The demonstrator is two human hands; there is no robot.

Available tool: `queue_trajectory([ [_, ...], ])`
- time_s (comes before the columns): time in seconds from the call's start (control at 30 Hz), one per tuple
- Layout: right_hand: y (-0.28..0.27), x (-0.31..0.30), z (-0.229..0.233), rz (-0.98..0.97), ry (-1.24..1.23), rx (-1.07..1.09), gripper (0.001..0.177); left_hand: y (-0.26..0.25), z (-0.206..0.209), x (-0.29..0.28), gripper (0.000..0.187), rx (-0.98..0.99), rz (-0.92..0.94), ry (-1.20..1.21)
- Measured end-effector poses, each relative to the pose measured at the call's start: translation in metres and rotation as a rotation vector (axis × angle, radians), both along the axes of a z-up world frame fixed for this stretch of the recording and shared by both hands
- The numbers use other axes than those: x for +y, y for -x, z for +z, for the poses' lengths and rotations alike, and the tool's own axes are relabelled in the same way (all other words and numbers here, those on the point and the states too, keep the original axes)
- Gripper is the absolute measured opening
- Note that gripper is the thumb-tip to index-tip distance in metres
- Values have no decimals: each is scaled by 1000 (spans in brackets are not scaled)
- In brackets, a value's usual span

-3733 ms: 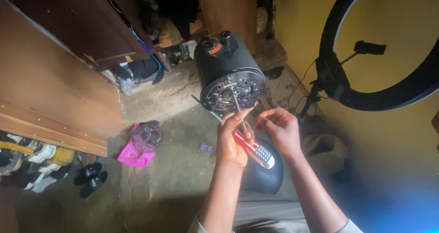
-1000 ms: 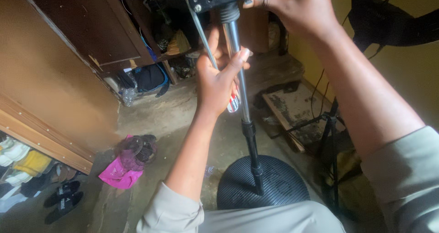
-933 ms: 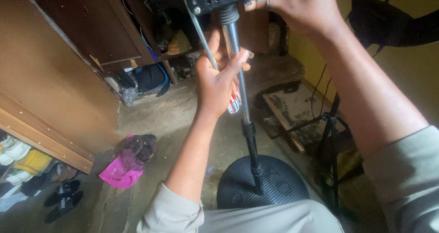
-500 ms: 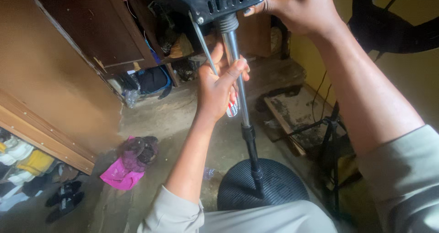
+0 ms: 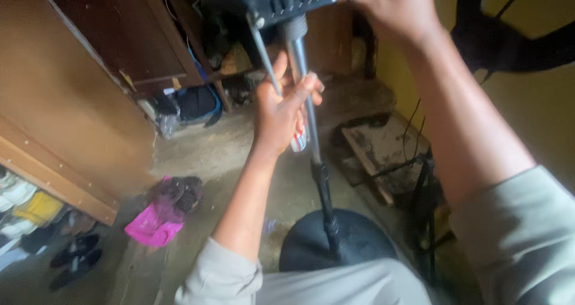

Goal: The person uses a screwdriver to tighten screws on the base of a standing fan motor. They repeatedly adjust the screwdriver and reposition the fan while working on the same fasteners.

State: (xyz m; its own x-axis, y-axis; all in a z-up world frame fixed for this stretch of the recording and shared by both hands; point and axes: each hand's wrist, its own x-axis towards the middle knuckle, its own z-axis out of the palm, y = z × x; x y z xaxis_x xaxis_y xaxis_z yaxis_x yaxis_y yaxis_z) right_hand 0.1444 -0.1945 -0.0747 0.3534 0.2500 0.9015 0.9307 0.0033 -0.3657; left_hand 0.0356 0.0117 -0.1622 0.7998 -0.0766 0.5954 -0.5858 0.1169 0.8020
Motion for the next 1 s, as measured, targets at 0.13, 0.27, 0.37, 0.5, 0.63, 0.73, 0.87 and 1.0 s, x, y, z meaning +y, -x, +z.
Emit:
queue_trajectory([
  [0.13, 14, -3, -9, -47, 96, -111, 19, 3, 3, 3, 60, 0, 36, -16],
  [0.27, -17, -16, -19, 107, -42, 192, 25, 0, 2, 7, 61, -41, 31, -26],
  [0.37, -55, -30, -16, 449, -163, 335, 41, -3, 1, 6, 61, -41, 46, -18],
  [0.5, -60, -32, -23, 327, -275, 361, 34, -5, -2, 3, 59, -38, 38, 13],
  [0.63, -16, -22, -37, -25, -405, 465, 33, -2, -5, 3, 50, -3, 63, 72],
  [0.73, 34, -16, -86, -193, -313, 704, 37, 3, -14, -1, 38, -27, 223, 119],
  [0.87, 100, 3, -201, -267, -14, 1019, 16, 22, -49, -6, 26, -77, 505, 160],
  [1.0, 146, 13, -287, -94, -166, 1465, 43, 55, -105, -13, 16, 141, 342, 284],
])
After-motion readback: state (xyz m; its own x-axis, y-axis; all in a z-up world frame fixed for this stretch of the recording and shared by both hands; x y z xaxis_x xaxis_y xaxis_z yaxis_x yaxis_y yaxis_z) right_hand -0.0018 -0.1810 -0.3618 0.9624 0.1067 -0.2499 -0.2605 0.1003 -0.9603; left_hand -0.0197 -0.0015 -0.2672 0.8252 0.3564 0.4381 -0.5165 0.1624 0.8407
